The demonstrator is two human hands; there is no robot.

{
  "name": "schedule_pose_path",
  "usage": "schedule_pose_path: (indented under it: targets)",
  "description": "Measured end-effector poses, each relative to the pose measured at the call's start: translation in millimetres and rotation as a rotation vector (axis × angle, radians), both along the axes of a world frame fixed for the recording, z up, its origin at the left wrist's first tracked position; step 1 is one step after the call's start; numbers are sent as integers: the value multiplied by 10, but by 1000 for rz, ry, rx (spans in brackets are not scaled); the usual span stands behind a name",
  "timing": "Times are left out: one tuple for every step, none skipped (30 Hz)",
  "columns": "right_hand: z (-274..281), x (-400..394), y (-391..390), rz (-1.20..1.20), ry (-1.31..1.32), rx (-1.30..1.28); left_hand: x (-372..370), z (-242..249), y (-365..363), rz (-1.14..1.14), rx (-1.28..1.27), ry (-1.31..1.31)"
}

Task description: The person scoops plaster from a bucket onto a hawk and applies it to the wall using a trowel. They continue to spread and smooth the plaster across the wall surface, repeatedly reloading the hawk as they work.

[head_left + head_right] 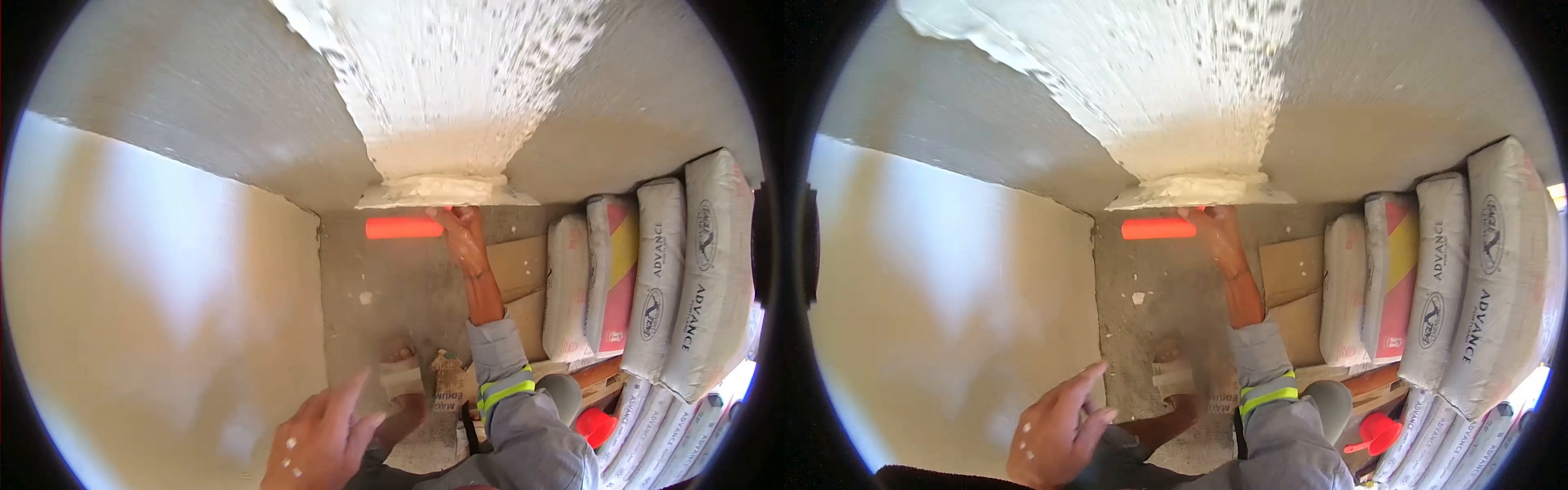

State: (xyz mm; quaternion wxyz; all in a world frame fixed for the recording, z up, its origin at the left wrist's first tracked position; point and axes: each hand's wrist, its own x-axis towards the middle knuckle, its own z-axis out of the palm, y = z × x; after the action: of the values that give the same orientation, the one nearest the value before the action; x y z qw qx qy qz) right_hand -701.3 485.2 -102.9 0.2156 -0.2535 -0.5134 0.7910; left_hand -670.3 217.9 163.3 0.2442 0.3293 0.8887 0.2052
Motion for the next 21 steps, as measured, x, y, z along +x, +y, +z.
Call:
schedule_pose_path:
  targets:
    - [133,-4,28,32,-21,-9,-15,-11,45,0,-10,-36]
    - [352,-6,23,42,13,-3,-49,2,106,-4,-22,-76]
    - [592,-5,45,53,48,9,-80,-14,157,-9,-29,-115]
    - [882,21,56,62,72,18,-84,-92,174,-20,-40,-110]
    - [1223,32,47,51,118,33,-107,-223,194,-40,-52,-108]
    - [1627,19,22,45,163,54,-139,-366,235,-55,-58,-105]
    - [2026,2,21,42,213,78,-217,-514,305,-108,-146,-194]
    - [2396,7,27,46,249,107,-294,-660,375,-163,-235,-281]
    - [2772,2,31,51,289,132,-323,-1350,302,-262,-206,-338]
    - [3158,-6,34,58,328,160,-350,-2020,232,-357,-174,-401]
    - [3557,-8,38,61,292,202,-255,-2025,260,-312,-76,-452]
    - [3961,-3,48,63,254,247,-161,-2016,294,-272,22,-504]
    - [4383,9,64,64,212,296,-117,-1817,410,-235,127,-559]
    - [4813,1,42,37,246,290,-136,-1332,496,-178,80,-644]
    - [5248,-34,-14,14,286,276,-178,-634,532,-114,28,-724]
    - [5667,-67,-58,-10,335,258,-258,-61,539,-49,-27,-796]
    - [6070,-76,-56,4,350,257,-322,275,478,-40,20,-790]
    - [6489,-91,-58,19,368,265,-362,670,404,13,34,-777]
    - [6906,-102,-52,31,389,273,-385,1235,338,64,48,-763]
    - [7310,-97,-49,44,343,274,-374,1706,246,118,56,-753]
    - [7691,-93,-41,56,297,271,-366,1959,139,110,61,-774]
